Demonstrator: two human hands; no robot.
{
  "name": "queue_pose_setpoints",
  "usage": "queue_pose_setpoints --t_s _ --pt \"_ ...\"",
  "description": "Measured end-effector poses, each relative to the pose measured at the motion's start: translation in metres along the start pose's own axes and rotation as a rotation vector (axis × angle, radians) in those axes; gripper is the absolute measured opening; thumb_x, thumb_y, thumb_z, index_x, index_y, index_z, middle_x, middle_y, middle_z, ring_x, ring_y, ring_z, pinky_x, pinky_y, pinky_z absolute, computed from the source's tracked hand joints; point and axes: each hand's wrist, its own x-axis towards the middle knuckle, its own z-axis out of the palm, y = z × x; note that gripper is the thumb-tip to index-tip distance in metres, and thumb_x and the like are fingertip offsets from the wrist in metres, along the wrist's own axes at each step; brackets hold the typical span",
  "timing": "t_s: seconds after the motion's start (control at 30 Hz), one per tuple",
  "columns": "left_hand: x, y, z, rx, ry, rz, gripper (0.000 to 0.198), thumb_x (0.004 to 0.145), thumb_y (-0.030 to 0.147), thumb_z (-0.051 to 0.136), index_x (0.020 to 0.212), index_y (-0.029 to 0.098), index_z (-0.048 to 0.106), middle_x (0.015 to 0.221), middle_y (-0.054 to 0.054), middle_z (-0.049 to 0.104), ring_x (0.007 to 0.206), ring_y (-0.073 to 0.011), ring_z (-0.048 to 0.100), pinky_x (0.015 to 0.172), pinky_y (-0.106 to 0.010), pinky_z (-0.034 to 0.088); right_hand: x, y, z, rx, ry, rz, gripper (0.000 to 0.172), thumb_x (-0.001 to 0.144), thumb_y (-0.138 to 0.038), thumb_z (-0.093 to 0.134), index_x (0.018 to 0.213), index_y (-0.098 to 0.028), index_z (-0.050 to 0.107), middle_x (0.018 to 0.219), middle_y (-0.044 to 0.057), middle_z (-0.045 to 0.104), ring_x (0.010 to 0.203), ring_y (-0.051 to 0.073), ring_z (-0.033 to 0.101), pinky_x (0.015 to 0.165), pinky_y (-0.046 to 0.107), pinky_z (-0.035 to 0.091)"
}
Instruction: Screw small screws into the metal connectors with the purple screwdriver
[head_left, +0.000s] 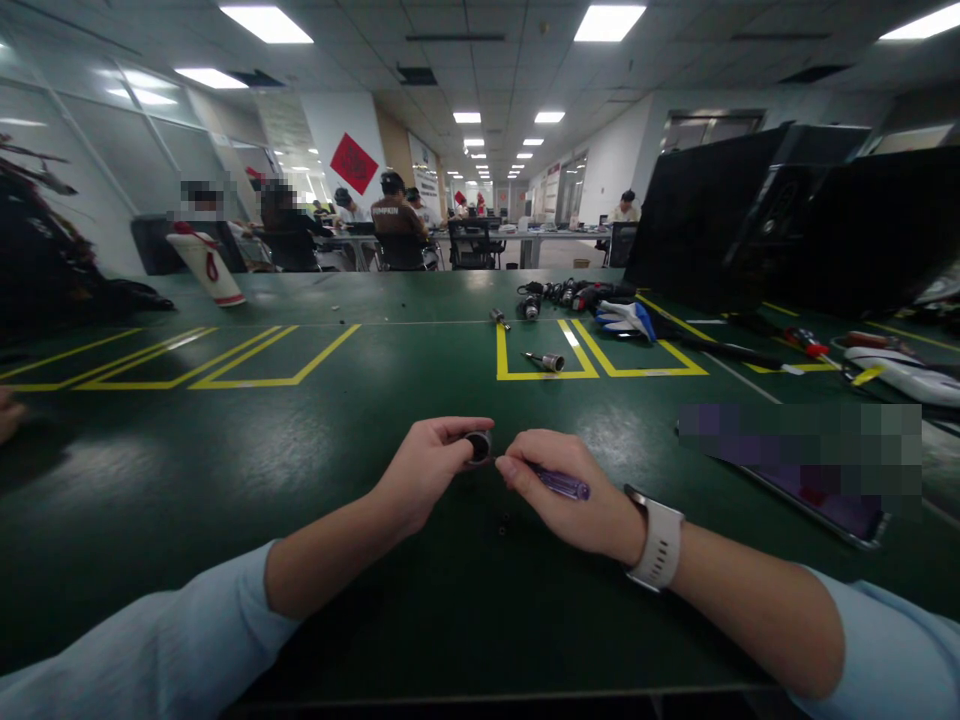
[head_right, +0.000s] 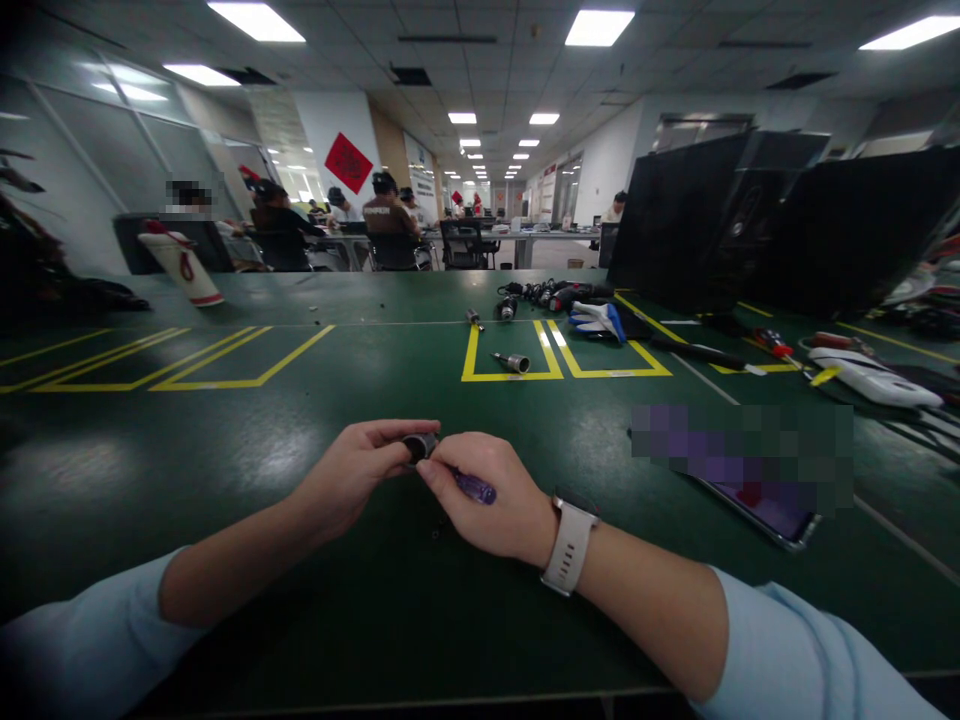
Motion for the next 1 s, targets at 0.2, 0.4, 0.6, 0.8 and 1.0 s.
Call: queue_pose_setpoints --t_s 0.2,0.4,0.6,0.8,1.0 --pt "-0.002 0.002 0.001 0.001 -0.011 -0.016 0.035 0.065 0.009 0.058 0.099 0.013 0.066 0.092 -0.007 0.069 0.083 -0.0183 0.062 0.078 -0.032 0.049 0.000 0.001 0.000 0.006 0.007 0.003 0.021 0.086 -0.022 0.044 0.068 -0.017 0.053 0.064 -0.001 0.052 0.061 0.010 0.050 0.060 0.023 0.039" --pt "-0.001 -0.001 0.001 -0.008 -0.024 0.004 0.033 0.065 0.008 0.057 0.096 0.012 0.066 0.091 -0.006 0.069 0.084 -0.0175 0.062 0.080 -0.031 0.048 0.000 0.000 0.000 0.011 0.012 0.032 0.023 0.086 -0.023 0.045 0.066 -0.016 0.054 0.062 -0.001 0.053 0.059 0.010 0.050 0.058 0.023 0.038" --pt "0.001 -0.001 0.000 -0.059 -0.004 -0.008 0.033 0.065 0.007 0.057 0.097 0.010 0.065 0.090 -0.008 0.069 0.075 -0.0159 0.063 0.079 -0.033 0.050 0.002 -0.005 -0.011 0.192 0.091 0.190 0.031 0.083 -0.025 0.044 0.054 -0.016 0.051 0.050 -0.002 0.048 0.048 0.009 0.046 0.049 0.022 0.036" --pt "0.002 -0.002 -0.002 -0.035 -0.003 -0.005 0.033 0.066 0.009 0.060 0.099 0.010 0.064 0.091 -0.008 0.068 0.075 -0.0164 0.064 0.080 -0.033 0.050 0.007 0.001 -0.016 0.466 -0.109 0.469 0.033 0.078 -0.029 0.047 0.048 -0.018 0.044 0.043 -0.005 0.040 0.038 0.007 0.039 0.039 0.020 0.031" --pt "0.003 -0.002 -0.002 -0.043 0.013 -0.011 0.030 0.068 0.008 0.059 0.098 0.010 0.065 0.095 -0.009 0.067 0.076 -0.0154 0.064 0.078 -0.030 0.052 0.005 0.006 -0.009 0.464 -0.215 0.493 0.031 0.078 -0.030 0.047 0.050 -0.017 0.046 0.045 -0.005 0.041 0.039 0.008 0.038 0.040 0.021 0.030"
